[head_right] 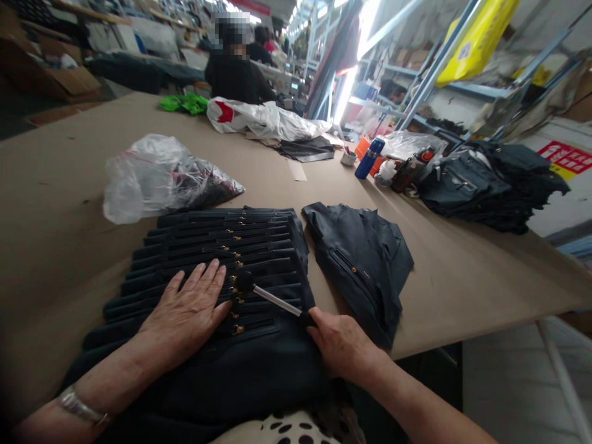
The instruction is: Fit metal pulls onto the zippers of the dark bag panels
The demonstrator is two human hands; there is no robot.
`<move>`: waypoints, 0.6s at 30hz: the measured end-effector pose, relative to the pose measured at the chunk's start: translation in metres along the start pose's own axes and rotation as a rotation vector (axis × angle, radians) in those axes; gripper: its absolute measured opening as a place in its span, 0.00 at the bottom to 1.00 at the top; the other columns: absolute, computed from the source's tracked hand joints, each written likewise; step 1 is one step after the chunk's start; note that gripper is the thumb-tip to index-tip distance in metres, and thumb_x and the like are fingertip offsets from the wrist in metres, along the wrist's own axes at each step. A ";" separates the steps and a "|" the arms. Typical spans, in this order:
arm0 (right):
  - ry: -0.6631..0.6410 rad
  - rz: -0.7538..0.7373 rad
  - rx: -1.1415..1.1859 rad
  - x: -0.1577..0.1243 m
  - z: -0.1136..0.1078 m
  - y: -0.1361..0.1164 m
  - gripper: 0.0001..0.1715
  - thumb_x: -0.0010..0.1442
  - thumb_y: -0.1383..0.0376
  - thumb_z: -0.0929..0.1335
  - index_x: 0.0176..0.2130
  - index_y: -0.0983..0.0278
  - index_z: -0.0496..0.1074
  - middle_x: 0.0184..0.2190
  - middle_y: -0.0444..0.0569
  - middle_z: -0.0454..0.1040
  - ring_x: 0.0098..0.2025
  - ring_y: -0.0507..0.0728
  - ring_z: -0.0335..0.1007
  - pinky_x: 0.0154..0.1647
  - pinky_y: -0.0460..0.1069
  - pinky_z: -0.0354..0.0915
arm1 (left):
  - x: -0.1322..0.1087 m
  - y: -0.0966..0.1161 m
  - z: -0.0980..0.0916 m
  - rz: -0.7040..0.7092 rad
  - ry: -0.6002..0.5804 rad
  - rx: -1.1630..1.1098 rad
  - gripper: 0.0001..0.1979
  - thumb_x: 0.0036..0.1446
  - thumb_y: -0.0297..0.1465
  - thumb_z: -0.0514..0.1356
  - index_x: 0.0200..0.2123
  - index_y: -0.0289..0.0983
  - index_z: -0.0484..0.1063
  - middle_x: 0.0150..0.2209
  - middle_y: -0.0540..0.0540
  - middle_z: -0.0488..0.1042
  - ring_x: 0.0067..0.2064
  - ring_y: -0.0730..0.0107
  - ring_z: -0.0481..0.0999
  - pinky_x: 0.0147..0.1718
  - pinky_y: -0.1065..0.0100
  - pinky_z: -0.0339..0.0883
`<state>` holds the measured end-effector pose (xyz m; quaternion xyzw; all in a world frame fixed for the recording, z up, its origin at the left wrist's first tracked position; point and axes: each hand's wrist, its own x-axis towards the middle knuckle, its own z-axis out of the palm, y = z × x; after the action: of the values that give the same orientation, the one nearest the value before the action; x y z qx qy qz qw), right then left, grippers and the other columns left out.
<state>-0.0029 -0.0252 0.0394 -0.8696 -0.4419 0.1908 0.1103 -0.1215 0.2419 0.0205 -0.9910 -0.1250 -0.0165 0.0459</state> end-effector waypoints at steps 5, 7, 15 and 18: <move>0.131 -0.030 0.131 -0.020 -0.008 -0.002 0.15 0.65 0.62 0.56 0.48 0.63 0.62 0.31 0.49 0.73 0.32 0.54 0.71 0.33 0.47 0.61 | 0.000 0.001 -0.001 -0.002 0.001 -0.004 0.30 0.59 0.40 0.43 0.60 0.27 0.54 0.64 0.34 0.51 0.64 0.47 0.51 0.59 0.45 0.45; 0.125 -0.012 0.128 -0.027 -0.004 -0.004 0.16 0.64 0.62 0.56 0.49 0.63 0.62 0.31 0.49 0.74 0.32 0.55 0.71 0.34 0.47 0.61 | -0.001 0.001 0.001 0.008 0.012 -0.002 0.30 0.59 0.39 0.43 0.60 0.27 0.54 0.64 0.34 0.50 0.64 0.47 0.51 0.59 0.45 0.45; 0.052 0.030 0.102 -0.037 0.000 -0.006 0.16 0.64 0.61 0.56 0.48 0.64 0.63 0.32 0.51 0.74 0.35 0.56 0.72 0.35 0.48 0.62 | -0.002 0.001 -0.001 -0.004 -0.006 0.005 0.30 0.59 0.38 0.43 0.61 0.28 0.53 0.64 0.34 0.50 0.64 0.48 0.51 0.59 0.46 0.44; 0.121 -0.002 0.156 -0.051 0.000 -0.011 0.17 0.65 0.62 0.54 0.49 0.64 0.63 0.33 0.51 0.74 0.35 0.55 0.72 0.36 0.48 0.62 | -0.002 0.003 -0.002 -0.004 -0.010 0.000 0.30 0.59 0.38 0.43 0.61 0.28 0.53 0.64 0.34 0.50 0.64 0.48 0.51 0.59 0.46 0.44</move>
<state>-0.0379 -0.0601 0.0550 -0.8678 -0.4192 0.1716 0.2045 -0.1228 0.2386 0.0224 -0.9908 -0.1271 -0.0115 0.0452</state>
